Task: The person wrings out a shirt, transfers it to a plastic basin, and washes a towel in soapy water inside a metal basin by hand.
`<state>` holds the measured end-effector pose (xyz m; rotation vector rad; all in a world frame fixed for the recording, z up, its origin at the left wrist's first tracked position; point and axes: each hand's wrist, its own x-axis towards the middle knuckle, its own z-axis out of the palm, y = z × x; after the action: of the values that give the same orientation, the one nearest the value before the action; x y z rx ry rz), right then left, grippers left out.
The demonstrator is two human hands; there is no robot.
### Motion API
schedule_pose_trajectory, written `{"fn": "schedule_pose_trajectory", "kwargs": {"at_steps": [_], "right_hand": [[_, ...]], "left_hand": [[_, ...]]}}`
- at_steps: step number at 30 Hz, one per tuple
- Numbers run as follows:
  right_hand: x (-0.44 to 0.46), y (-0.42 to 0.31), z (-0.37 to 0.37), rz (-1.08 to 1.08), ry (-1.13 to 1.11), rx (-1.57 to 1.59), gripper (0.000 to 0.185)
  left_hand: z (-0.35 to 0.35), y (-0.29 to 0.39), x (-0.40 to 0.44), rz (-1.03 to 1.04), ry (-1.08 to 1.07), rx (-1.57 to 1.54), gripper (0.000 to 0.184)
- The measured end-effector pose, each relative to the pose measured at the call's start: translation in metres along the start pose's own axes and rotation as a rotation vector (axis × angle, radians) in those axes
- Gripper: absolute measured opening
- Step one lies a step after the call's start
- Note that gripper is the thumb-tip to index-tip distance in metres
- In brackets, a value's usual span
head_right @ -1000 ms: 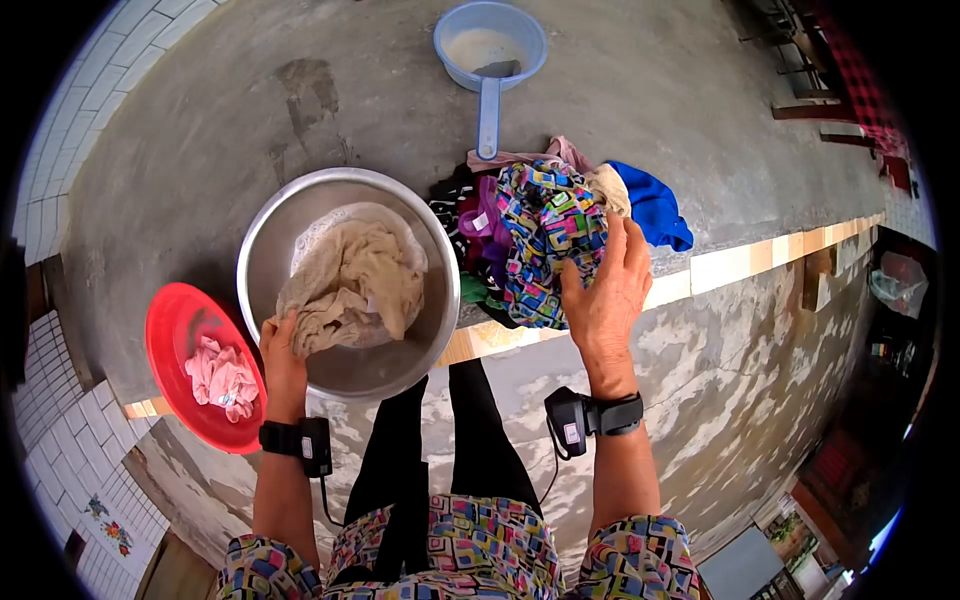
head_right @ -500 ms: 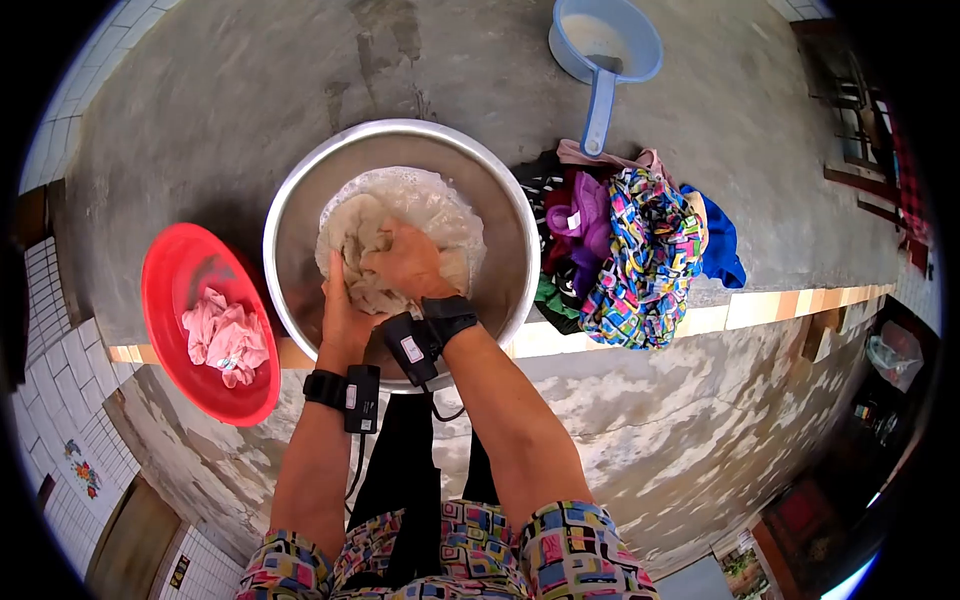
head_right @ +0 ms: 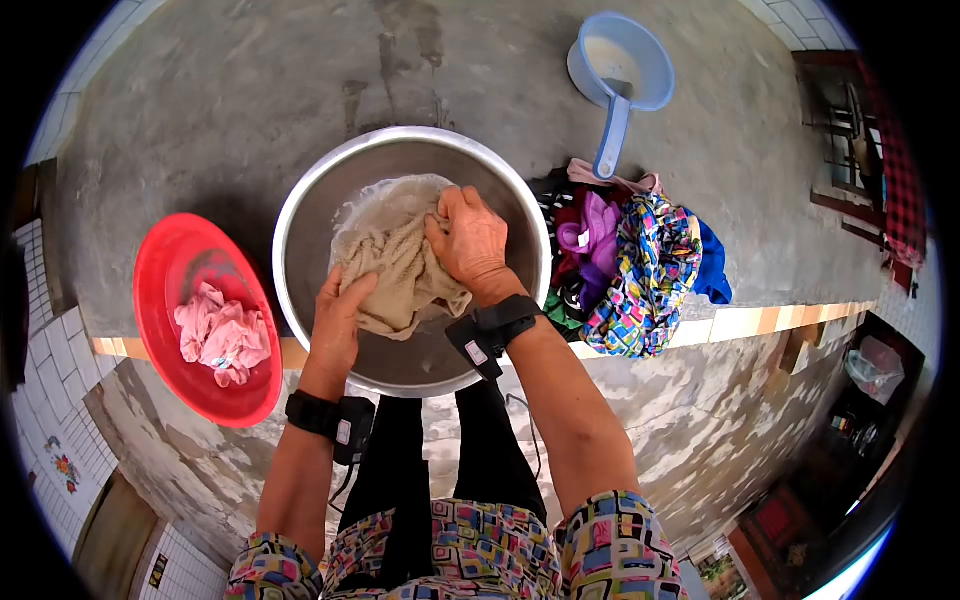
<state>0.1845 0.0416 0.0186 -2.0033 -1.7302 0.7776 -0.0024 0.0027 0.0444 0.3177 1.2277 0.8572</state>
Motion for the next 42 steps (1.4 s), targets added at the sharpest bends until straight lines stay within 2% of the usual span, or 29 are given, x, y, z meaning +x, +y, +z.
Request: {"fn": "schedule_pose_trajectory", "kwargs": {"at_steps": [1, 2, 3, 5, 7, 9, 11, 13, 14, 16, 17, 19, 21, 22, 23, 25, 26, 27, 29, 31, 33, 34, 35, 36, 37, 39, 40, 41, 42], "right_hand": [[0.001, 0.004, -0.005, 0.001, -0.018, -0.028, 0.035], [0.001, 0.008, -0.003, 0.003, -0.017, -0.034, 0.035], [0.002, 0.011, 0.003, 0.007, 0.042, -0.051, 0.037], [0.002, 0.009, 0.019, 0.011, 0.099, -0.063, 0.041], [-0.004, -0.008, 0.042, 0.105, -0.293, -0.142, 0.048], [-0.018, -0.023, 0.057, 0.145, -0.363, 0.151, 0.042], [-0.038, -0.048, 0.044, 0.127, -0.441, 0.574, 0.028], [-0.061, -0.074, 0.035, 0.003, -0.221, 0.638, 0.026], [-0.061, -0.077, 0.035, 0.011, -0.213, 0.635, 0.026], [-0.061, -0.084, 0.036, -0.095, -0.144, 0.293, 0.026], [-0.053, -0.081, 0.036, -0.104, -0.142, 0.302, 0.026], [-0.021, -0.064, 0.030, -0.078, 0.015, 0.085, 0.026], [-0.007, -0.054, 0.015, -0.117, 0.116, 0.067, 0.026], [-0.004, -0.051, 0.006, -0.164, 0.219, 0.045, 0.025], [-0.009, -0.052, -0.004, -0.171, 0.213, 0.046, 0.025], [-0.036, -0.058, -0.022, -0.256, -0.021, 0.222, 0.022], [-0.051, -0.056, -0.029, -0.231, -0.215, 0.207, 0.021], [-0.052, -0.046, -0.027, -0.232, -0.216, 0.210, 0.021], [-0.049, -0.025, -0.022, -0.305, 0.019, 0.083, 0.025], [-0.027, 0.000, -0.010, -0.049, 0.038, -0.218, 0.049], [-0.023, 0.003, 0.022, 0.138, -0.163, -0.247, 0.052], [-0.021, 0.003, 0.033, 0.136, -0.168, -0.247, 0.052], [-0.020, 0.003, 0.041, 0.193, -0.287, 0.003, 0.054], [-0.021, 0.003, 0.047, 0.254, -0.399, 0.256, 0.055], [-0.028, -0.006, 0.045, 0.255, -0.397, 0.255, 0.055], [-0.050, -0.041, 0.029, 0.195, -0.277, 0.487, 0.044], [-0.058, -0.054, 0.022, 0.199, -0.277, 0.488, 0.044], [-0.064, -0.068, 0.016, 0.157, -0.236, 0.398, 0.040], [-0.065, -0.075, 0.013, 0.110, -0.193, 0.309, 0.036]], "left_hand": [[-0.004, 0.003, 0.002, 0.009, -0.090, 0.107, 0.045], [-0.007, 0.006, -0.002, -0.005, 0.030, 0.229, 0.052], [-0.010, 0.004, -0.002, -0.006, 0.030, 0.230, 0.052], [-0.015, -0.001, 0.002, -0.093, 0.296, 0.303, 0.057], [-0.009, -0.011, 0.006, -0.182, 0.321, 0.355, 0.062], [-0.004, -0.031, 0.015, -0.282, 0.250, -0.091, 0.063], [-0.021, -0.033, 0.022, -0.319, 0.070, -0.297, 0.060], [-0.057, -0.072, 0.039, -0.109, -0.178, -0.321, 0.046], [-0.058, -0.078, 0.038, -0.117, -0.186, -0.319, 0.046], [-0.064, -0.082, 0.033, 0.076, -0.415, -0.283, 0.050], [-0.051, -0.071, 0.027, 0.086, -0.411, -0.275, 0.050], [-0.002, -0.038, 0.007, -0.045, 0.110, -0.168, 0.043], [0.008, -0.023, 0.002, -0.061, 0.107, -0.231, 0.039], [0.010, -0.015, 0.001, -0.056, 0.004, -0.194, 0.039], [0.009, -0.010, 0.002, -0.048, -0.097, -0.156, 0.039], [-0.008, -0.007, 0.009, -0.040, -0.165, -0.120, 0.042], [-0.011, -0.001, 0.008, -0.103, 0.031, 0.072, 0.044], [-0.015, 0.004, 0.008, -0.166, 0.227, 0.264, 0.048], [-0.027, -0.011, 0.007, -0.130, 0.246, 0.210, 0.056], [-0.009, -0.022, 0.001, -0.302, 0.199, 0.117, 0.064], [0.006, -0.035, 0.003, -0.305, 0.167, 0.126, 0.071], [0.012, -0.037, 0.008, -0.247, 0.171, 0.065, 0.079], [0.017, -0.039, 0.013, -0.191, 0.175, 0.001, 0.086], [0.020, -0.038, 0.016, -0.190, 0.220, -0.001, 0.080], [0.012, -0.040, 0.020, -0.191, 0.218, 0.000, 0.080], [-0.010, -0.043, 0.030, -0.217, -0.017, -0.353, 0.064], [-0.003, -0.032, 0.019, -0.202, -0.004, -0.401, 0.050], [-0.013, -0.040, 0.017, -0.203, 0.000, -0.397, 0.050], [-0.025, -0.049, 0.018, -0.060, -0.048, -0.011, 0.049]]}}
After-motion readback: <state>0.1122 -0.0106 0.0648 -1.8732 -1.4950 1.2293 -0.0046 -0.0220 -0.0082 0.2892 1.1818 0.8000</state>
